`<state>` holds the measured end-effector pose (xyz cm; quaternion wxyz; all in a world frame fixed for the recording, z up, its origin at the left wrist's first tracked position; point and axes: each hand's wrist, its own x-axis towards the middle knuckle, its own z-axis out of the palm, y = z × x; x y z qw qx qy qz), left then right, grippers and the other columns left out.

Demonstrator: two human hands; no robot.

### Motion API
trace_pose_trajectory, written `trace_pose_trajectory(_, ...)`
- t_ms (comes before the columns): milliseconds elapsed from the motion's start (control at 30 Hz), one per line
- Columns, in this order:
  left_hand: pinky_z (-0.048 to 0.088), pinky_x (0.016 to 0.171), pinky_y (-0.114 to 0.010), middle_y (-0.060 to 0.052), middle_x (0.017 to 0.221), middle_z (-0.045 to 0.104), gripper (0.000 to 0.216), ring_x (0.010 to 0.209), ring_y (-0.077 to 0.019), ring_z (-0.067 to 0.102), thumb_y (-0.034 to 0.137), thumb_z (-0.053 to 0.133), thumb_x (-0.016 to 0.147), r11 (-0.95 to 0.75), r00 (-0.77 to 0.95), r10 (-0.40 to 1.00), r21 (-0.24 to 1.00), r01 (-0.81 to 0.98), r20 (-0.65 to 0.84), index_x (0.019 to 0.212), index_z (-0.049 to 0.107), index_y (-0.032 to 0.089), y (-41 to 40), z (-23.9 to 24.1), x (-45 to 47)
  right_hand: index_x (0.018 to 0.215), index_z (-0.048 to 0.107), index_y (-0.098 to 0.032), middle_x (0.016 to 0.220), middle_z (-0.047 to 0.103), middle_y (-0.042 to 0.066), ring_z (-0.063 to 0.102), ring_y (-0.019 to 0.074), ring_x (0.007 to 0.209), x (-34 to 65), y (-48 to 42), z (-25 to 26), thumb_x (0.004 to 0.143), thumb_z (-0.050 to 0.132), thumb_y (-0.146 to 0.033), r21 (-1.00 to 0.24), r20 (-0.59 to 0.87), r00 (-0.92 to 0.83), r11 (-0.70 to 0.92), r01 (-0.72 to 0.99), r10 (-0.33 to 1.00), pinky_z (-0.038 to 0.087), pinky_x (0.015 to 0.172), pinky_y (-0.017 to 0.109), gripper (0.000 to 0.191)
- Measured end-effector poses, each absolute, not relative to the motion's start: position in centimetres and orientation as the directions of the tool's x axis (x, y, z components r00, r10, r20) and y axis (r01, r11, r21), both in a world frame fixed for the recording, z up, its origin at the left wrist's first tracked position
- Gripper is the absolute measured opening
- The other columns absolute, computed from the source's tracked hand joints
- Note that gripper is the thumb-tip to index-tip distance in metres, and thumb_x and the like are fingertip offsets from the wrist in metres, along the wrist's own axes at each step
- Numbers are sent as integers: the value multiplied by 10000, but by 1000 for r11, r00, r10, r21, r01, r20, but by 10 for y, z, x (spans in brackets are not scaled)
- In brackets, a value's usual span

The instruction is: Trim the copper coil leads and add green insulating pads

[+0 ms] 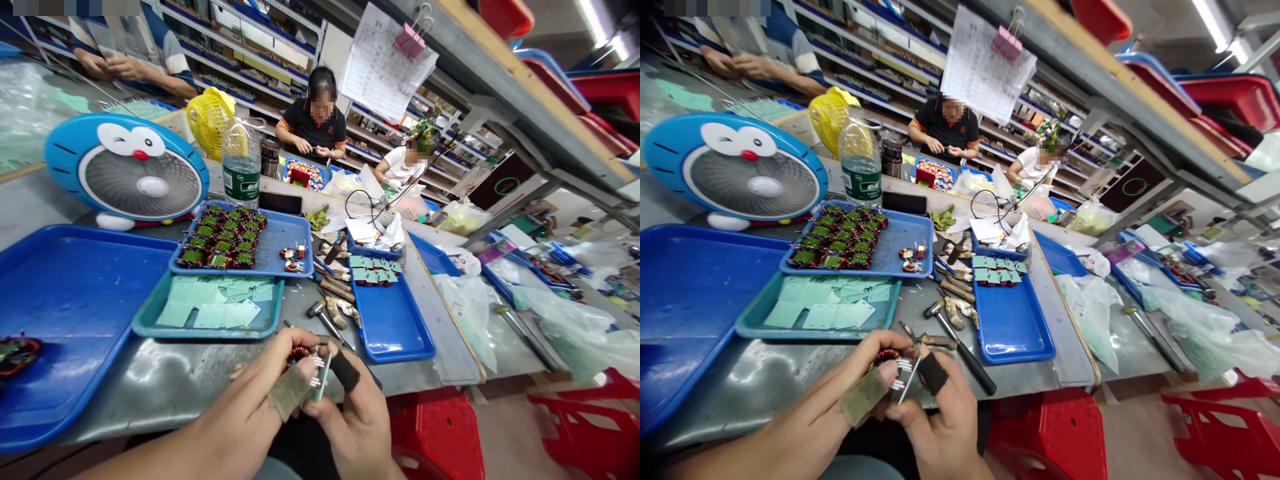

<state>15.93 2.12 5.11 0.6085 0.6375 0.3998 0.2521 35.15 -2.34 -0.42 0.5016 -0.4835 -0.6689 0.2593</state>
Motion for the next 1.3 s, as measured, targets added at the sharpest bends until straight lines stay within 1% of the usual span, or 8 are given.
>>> trace_pose_trajectory(100,455,524,-254,15,720,610,530,617,-175,577,718,378,1011,266,586,734,939,216,-343,1186,522,238,29,52,163,1463,583,-275,1275,694,95,710,246,1137,352,-21,1,1011,669,-397,-736,508,-90,486,471,857,592,975,355,476)
trace_pose_trajectory(200,354,451,-210,55,631,530,477,530,-135,487,698,472,980,355,600,713,925,136,-362,1065,500,229,32,49,167,1494,547,-252,1275,693,112,703,254,1159,349,-22,6,1032,637,-380,-668,570,-121,544,508,813,599,974,369,488)
trace_pose_trajectory(400,328,483,-209,84,600,492,441,526,-110,455,649,566,947,402,572,735,913,62,-363,1004,467,223,27,52,173,1527,512,-274,1248,706,93,703,231,1159,346,-25,10,1041,623,-386,-596,635,-124,585,550,763,603,979,343,511)
trace_pose_trajectory(667,357,528,-241,68,655,512,372,596,-129,485,571,597,931,408,582,726,911,64,-366,967,496,214,24,57,168,1533,505,-301,1262,697,95,708,242,1147,344,-33,-2,1034,628,-418,-658,577,-94,529,536,811,616,955,351,527)
trace_pose_trajectory(833,377,529,-248,54,667,531,406,594,-137,486,633,510,984,329,577,751,940,94,-321,1009,521,228,21,51,169,1543,490,-315,1264,691,88,719,225,1112,345,-34,1,1038,628,-372,-650,595,-81,538,537,800,614,939,326,527)
trace_pose_trajectory(1000,409,571,-239,55,712,509,440,615,-123,488,676,514,987,265,525,815,963,36,-244,993,521,236,16,42,171,1489,556,-264,1226,708,92,693,230,1158,347,-29,12,1031,638,-381,-626,572,-168,560,542,803,585,991,333,480)
trace_pose_trajectory(1100,402,567,-249,51,717,507,461,616,-131,489,699,489,989,287,520,813,957,38,-264,1036,521,241,16,37,169,1422,619,-253,1216,712,93,707,234,1129,349,-25,14,1014,663,-375,-632,554,-176,549,547,814,597,968,335,428)
trace_pose_trajectory(1300,401,562,-274,28,759,575,427,645,-160,525,646,462,1022,325,599,746,944,54,-291,1201,517,262,21,32,162,1425,616,-274,1225,714,83,724,217,1100,349,-23,17,1044,605,-410,-656,550,-166,547,520,818,608,943,313,404)
